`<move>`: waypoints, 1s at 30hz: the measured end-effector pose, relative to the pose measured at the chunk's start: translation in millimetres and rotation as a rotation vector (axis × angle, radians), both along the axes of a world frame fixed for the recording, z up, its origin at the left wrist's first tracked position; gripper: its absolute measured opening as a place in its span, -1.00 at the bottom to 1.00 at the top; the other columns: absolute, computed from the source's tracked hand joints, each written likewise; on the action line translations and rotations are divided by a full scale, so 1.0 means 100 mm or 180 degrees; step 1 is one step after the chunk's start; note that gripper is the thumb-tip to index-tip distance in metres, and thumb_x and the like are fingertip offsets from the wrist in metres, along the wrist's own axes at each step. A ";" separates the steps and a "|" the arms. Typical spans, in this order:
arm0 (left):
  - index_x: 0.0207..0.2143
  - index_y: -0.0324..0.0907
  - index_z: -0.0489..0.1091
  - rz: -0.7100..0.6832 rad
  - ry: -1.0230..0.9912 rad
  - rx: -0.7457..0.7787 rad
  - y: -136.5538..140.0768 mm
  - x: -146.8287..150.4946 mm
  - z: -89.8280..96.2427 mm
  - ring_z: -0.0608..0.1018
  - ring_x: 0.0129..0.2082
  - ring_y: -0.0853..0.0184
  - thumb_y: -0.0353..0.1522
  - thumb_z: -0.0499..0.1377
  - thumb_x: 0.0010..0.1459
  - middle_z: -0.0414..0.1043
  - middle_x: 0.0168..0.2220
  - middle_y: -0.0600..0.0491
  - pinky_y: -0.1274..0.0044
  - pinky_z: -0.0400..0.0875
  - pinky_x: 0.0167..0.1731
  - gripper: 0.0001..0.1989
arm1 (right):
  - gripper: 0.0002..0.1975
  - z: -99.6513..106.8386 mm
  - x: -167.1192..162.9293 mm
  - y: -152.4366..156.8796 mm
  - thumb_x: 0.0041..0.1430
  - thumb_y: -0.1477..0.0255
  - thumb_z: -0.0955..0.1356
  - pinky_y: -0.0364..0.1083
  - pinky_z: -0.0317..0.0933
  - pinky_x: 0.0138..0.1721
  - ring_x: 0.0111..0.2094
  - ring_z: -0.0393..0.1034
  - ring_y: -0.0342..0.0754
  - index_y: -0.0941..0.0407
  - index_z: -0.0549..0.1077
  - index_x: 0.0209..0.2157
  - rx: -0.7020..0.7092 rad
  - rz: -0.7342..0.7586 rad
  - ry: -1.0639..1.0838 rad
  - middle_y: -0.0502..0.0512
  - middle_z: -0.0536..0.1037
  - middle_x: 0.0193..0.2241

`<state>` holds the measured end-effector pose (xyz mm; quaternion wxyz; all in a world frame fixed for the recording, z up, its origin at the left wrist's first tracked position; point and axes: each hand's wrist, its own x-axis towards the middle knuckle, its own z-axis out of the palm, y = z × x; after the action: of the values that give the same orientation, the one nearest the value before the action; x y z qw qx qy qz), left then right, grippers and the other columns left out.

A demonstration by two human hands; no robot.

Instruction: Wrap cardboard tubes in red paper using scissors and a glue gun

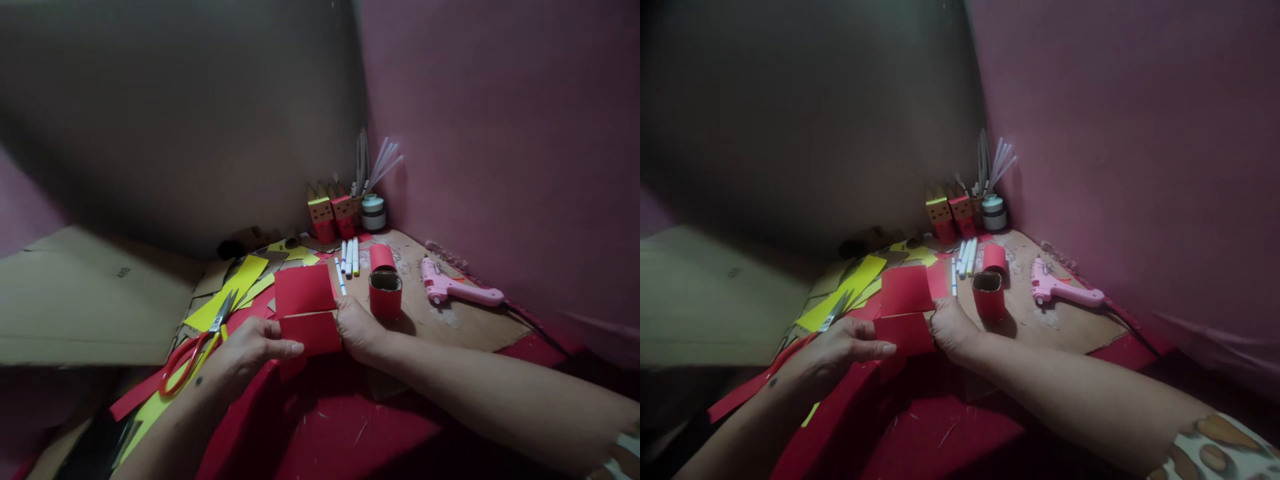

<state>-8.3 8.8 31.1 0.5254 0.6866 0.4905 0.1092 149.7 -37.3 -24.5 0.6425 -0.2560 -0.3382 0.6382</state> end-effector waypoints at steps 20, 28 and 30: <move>-0.27 -0.21 0.50 0.0713 -0.1649 0.0053 -0.28 -0.09 0.04 0.53 -0.48 0.32 -0.44 0.25 -0.05 0.51 -0.54 0.07 0.49 0.42 -0.40 -0.78 | -0.76 -0.12 0.11 0.09 0.03 0.30 0.35 0.14 0.27 -0.08 -0.16 0.42 0.12 0.12 0.48 -0.27 -0.0446 -0.0224 -0.0063 0.17 0.59 -0.27; -0.23 -0.24 0.49 0.0637 -0.1805 0.0189 -0.28 -0.16 -0.01 0.55 -0.38 0.29 -0.45 0.24 -0.08 0.56 -0.39 0.02 0.46 0.41 -0.31 -0.72 | -0.68 -0.11 0.04 0.02 -0.02 0.23 0.39 0.17 0.28 -0.06 -0.13 0.43 0.18 0.12 0.51 -0.24 -0.0322 -0.0159 -0.0041 0.17 0.60 -0.24; -0.29 -0.23 0.48 0.0583 -0.1844 0.0158 -0.29 -0.16 -0.02 0.55 -0.37 0.29 -0.45 0.24 -0.09 0.55 -0.40 0.04 0.46 0.41 -0.29 -0.77 | -0.70 -0.10 0.03 0.01 -0.02 0.26 0.41 0.17 0.27 -0.04 -0.11 0.43 0.18 0.12 0.52 -0.25 -0.0349 -0.0125 -0.0006 0.15 0.60 -0.24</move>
<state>-24.7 -20.1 29.3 0.6144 0.5925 0.3773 0.3593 152.4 -36.5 -34.1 0.6396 -0.2979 -0.2983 0.6428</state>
